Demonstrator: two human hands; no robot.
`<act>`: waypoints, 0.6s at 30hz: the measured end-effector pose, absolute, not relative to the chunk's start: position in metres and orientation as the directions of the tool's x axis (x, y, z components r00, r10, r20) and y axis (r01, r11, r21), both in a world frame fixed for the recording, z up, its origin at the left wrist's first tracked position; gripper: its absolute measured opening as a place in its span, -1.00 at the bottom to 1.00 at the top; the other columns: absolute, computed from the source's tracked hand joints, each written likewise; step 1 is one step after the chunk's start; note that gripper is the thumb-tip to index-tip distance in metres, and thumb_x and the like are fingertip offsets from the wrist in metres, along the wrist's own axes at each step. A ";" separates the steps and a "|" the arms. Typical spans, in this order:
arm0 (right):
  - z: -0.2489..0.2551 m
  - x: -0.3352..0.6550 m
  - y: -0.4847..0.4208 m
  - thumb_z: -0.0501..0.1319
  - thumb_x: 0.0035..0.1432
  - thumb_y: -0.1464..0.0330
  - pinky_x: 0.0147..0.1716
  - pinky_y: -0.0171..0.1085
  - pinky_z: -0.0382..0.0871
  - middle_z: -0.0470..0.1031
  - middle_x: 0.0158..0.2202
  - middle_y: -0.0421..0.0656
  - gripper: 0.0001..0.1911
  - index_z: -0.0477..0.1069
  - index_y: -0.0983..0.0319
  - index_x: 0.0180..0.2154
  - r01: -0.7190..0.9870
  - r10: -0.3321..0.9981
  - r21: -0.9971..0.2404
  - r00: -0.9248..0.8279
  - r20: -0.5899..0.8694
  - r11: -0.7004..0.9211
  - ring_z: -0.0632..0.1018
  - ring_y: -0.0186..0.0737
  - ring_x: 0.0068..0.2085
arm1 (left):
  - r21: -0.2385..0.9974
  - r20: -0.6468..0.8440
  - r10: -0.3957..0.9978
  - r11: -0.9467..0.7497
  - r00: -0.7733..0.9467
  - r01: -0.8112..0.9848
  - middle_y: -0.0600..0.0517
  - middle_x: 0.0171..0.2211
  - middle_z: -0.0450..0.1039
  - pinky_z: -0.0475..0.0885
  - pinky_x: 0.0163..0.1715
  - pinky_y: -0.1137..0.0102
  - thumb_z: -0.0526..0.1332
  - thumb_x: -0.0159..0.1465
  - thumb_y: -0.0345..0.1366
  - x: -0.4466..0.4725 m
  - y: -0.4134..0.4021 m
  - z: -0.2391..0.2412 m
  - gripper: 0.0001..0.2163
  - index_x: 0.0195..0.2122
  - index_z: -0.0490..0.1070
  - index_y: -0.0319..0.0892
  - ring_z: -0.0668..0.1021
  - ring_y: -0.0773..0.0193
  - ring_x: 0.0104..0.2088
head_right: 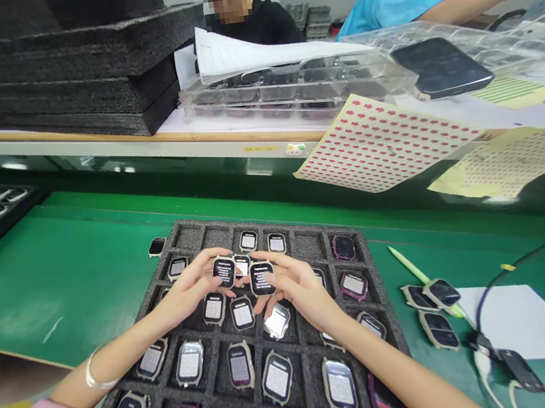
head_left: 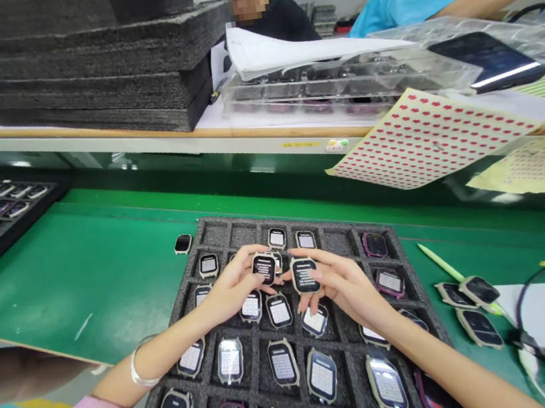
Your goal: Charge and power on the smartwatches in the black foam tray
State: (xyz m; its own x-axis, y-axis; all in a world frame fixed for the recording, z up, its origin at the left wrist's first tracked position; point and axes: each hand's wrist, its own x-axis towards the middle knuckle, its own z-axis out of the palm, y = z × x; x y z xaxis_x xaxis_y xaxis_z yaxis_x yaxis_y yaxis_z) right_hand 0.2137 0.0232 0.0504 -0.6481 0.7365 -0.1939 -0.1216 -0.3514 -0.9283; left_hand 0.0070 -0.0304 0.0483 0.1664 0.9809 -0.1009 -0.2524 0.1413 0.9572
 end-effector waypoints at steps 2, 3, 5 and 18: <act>0.050 0.214 0.023 0.25 0.14 0.31 -0.62 -0.29 0.49 0.57 -0.24 0.02 -0.53 0.28 0.29 0.07 -0.109 0.740 -0.935 -0.645 -0.191 -0.336 0.62 -0.14 -0.50 | 0.959 -0.094 0.981 0.135 0.168 -0.249 -0.02 -0.20 0.43 0.53 -0.25 0.29 0.13 0.16 -0.46 0.007 -0.031 0.048 -0.67 -0.02 0.27 -0.14 0.54 0.22 -0.22; 0.049 0.213 0.023 0.26 0.14 0.31 -0.62 -0.30 0.48 0.57 -0.25 0.02 -0.53 0.28 0.29 0.07 -0.101 0.743 -0.940 -0.642 -0.189 -0.326 0.62 -0.14 -0.51 | 0.960 -0.089 0.981 0.131 0.172 -0.248 -0.01 -0.20 0.43 0.53 -0.24 0.30 0.12 0.16 -0.47 0.007 -0.031 0.047 -0.67 -0.03 0.27 -0.14 0.54 0.22 -0.21; 0.048 0.213 0.023 0.26 0.15 0.32 -0.63 -0.31 0.48 0.57 -0.25 0.01 -0.53 0.27 0.29 0.07 -0.081 0.749 -0.951 -0.638 -0.181 -0.299 0.62 -0.17 -0.52 | 0.960 -0.077 0.980 0.122 0.183 -0.251 0.00 -0.20 0.43 0.53 -0.24 0.30 0.11 0.17 -0.48 0.007 -0.031 0.045 -0.68 -0.03 0.27 -0.13 0.55 0.23 -0.21; 0.048 0.215 0.018 0.35 0.07 0.43 -0.47 -0.31 0.56 0.45 0.00 -0.01 -0.21 0.04 0.10 0.26 -0.062 0.666 -0.976 -0.740 -0.095 -0.208 0.62 -0.21 -0.33 | 0.945 -0.034 0.999 0.039 0.019 -0.324 -0.06 -0.15 0.50 0.52 -0.20 0.31 0.16 0.17 -0.46 0.004 -0.029 0.050 -0.68 -0.05 0.21 -0.15 0.56 0.20 -0.15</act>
State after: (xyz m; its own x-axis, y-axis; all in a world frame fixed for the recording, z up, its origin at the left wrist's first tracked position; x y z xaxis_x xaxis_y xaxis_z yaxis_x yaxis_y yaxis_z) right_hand 0.2149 0.0178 0.0480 -0.7397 0.6663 -0.0949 -0.0617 -0.2076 -0.9763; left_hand 0.0039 -0.0287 0.0503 0.0192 0.9992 -0.0342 -0.3241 0.0386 0.9452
